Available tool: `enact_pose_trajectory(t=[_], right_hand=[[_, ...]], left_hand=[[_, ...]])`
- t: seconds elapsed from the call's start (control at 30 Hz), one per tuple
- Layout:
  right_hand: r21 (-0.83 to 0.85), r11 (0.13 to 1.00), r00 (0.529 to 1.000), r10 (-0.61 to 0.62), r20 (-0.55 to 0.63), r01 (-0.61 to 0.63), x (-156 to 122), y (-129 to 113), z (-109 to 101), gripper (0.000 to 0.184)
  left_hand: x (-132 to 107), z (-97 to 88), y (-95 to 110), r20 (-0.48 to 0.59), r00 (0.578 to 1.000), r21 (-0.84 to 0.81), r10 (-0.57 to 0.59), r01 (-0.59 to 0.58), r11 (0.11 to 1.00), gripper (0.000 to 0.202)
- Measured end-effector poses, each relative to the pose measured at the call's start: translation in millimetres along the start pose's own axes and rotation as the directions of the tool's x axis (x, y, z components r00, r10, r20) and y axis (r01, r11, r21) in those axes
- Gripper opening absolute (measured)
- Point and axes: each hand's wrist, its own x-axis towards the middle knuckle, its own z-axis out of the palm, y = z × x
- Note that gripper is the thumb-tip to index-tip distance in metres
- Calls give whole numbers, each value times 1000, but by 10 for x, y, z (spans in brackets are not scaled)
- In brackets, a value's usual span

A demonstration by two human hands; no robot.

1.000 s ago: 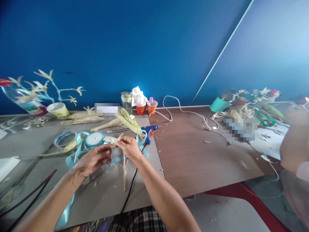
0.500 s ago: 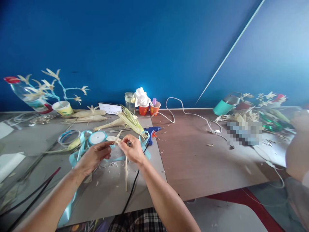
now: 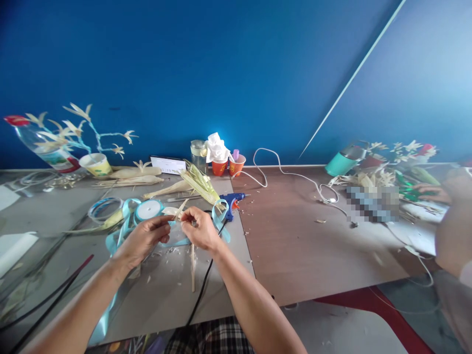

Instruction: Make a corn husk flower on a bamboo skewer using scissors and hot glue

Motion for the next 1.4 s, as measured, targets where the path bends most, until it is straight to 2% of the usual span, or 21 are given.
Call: enact_pose_trajectory(t=[0.2,0.47,0.57,0.67,0.77,0.9,1.1,1.2,1.27,1.4], right_hand=[[47,999,1000,15,15,-16,-3,22,21,9],[361,923,991,122,46,-130,39,140,60,21],[387,904,983,153,105,-182,48,150,65,30],[380,904,980,159,120,-193,45,154,87,30],[352,916,981,169,92,-191,34,162,137,29],[199,963,983,171,59,-180,4,180,223,29],[-61,998,997,0,72,5,-55,156,271,32],[-187,981,997,-29,66,41,-78,125,259,34],[-207,978,997,-10,78,26,-84,123,256,32],[-100,995,998,37,47,-32,-63,162,253,23]], left_hand=[[-22,34,34,-6,1000,-54,2,-3,999,38],[-36,24,93,-46,999,-140,6,-13,990,37],[-29,18,93,-50,999,-130,20,-27,991,37],[-33,29,110,-47,999,-143,14,-21,989,37],[-49,46,134,-37,999,-184,-7,0,983,36],[-62,57,146,-24,999,-276,-29,22,961,33],[-48,71,129,16,999,-328,-32,36,944,32],[-36,70,108,9,1000,-327,-19,21,945,31],[-29,61,93,-3,1000,-317,-7,5,948,31],[-14,34,65,-29,1000,-281,1,-9,960,34]])
